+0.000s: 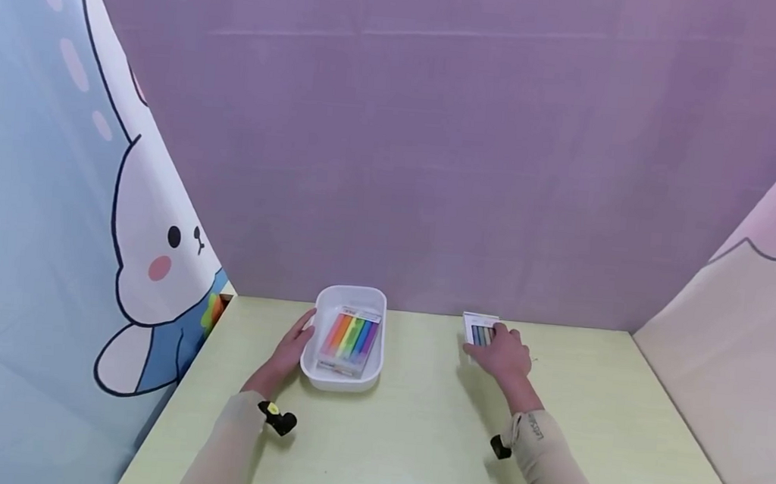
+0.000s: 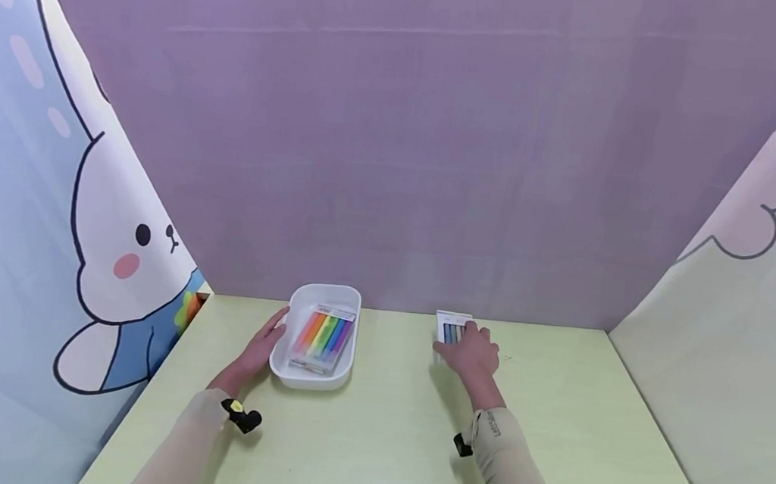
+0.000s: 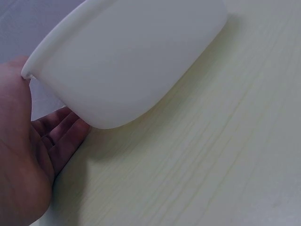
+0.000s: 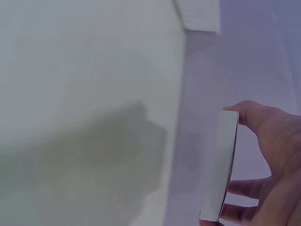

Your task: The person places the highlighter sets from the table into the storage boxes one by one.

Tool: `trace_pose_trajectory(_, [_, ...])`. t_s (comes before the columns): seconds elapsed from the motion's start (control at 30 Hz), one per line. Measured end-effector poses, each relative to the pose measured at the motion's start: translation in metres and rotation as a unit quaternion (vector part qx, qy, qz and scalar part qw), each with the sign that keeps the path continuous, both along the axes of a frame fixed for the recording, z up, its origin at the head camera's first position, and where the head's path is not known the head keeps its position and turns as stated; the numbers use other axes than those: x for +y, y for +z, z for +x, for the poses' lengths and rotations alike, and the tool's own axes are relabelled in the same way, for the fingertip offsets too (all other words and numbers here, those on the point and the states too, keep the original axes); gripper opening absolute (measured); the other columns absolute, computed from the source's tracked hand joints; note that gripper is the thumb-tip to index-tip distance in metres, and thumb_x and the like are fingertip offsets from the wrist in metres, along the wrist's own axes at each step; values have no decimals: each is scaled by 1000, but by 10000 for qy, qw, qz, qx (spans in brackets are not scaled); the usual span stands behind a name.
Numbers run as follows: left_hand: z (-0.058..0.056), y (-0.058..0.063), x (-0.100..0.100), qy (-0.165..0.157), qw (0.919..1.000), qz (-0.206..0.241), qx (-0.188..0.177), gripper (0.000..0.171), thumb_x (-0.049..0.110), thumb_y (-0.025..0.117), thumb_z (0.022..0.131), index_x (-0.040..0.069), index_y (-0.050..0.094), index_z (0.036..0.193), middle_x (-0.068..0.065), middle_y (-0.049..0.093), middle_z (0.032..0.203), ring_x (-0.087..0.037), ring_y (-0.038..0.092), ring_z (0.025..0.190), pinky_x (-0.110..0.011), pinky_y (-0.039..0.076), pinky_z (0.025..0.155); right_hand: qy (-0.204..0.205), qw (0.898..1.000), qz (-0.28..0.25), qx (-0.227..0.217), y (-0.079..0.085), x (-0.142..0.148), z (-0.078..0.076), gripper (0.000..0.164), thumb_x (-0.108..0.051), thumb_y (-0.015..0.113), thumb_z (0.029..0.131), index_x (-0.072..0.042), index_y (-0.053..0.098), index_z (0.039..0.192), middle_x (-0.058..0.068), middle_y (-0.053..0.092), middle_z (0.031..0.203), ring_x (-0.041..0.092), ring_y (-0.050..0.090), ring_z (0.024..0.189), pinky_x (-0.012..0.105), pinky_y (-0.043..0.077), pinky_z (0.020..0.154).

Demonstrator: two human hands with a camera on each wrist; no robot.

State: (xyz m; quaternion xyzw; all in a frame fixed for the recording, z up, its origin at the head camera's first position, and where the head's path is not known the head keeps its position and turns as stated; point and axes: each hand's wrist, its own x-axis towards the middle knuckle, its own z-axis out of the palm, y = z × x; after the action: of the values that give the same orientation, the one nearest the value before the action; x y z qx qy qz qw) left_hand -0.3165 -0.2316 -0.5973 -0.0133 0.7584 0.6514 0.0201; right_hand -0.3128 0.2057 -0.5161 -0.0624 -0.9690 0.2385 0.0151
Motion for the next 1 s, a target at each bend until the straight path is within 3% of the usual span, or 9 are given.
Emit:
trace_pose_trajectory(0.33, [1, 1, 2, -34, 9999, 96, 62, 52, 37, 40, 105, 29, 26, 155, -14, 25, 157, -35, 33, 136, -48, 26, 110, 49, 10000, -26, -6, 33, -18, -6, 92, -60, 72, 74, 0, 44, 138, 21, 52, 107, 38, 52, 88, 44, 46, 64])
trace_pose_trajectory(0.5, [1, 0, 2, -39, 9998, 162, 104, 52, 36, 40, 105, 30, 27, 155, -14, 28, 156, -33, 38, 132, -40, 33, 105, 139, 9999, -26, 10, 45, -27, -5, 91, -59, 72, 74, 0, 45, 137, 20, 53, 106, 37, 53, 86, 42, 46, 61])
trace_pose_trajectory(0.57, [4, 6, 2, -108, 9996, 249, 57, 51, 32, 40, 106, 26, 27, 155, -16, 29, 155, -34, 39, 131, -40, 35, 104, 167, 9999, -2, 14, 49, -31, -5, 90, -58, 72, 73, 0, 46, 136, 19, 53, 106, 35, 54, 86, 41, 46, 61])
trace_pose_trajectory(0.73, [4, 5, 4, -51, 9997, 227, 74, 50, 32, 41, 105, 27, 29, 154, -14, 31, 154, -32, 41, 129, -42, 36, 103, 254, 9996, 96, 20, 58, -42, -7, 88, -56, 72, 73, -1, 46, 136, 17, 52, 105, 32, 54, 85, 40, 45, 60])
trace_pose_trajectory(0.8, [1, -2, 4, 35, 9997, 182, 135, 49, 36, 42, 105, 31, 31, 153, -12, 33, 154, -30, 43, 128, -41, 37, 102, 284, 9995, 132, 53, 61, -47, -8, 87, -56, 72, 73, -2, 47, 135, 16, 52, 105, 30, 54, 85, 40, 45, 61])
trace_pose_trajectory(1.0, [3, -3, 2, 11, 9997, 156, 185, 50, 33, 39, 106, 27, 29, 154, -15, 33, 153, -32, 42, 128, -39, 36, 102, 380, 9990, 100, 232, 71, -66, -8, 81, -55, 74, 71, -3, 53, 129, 14, 53, 102, 30, 53, 85, 41, 45, 62])
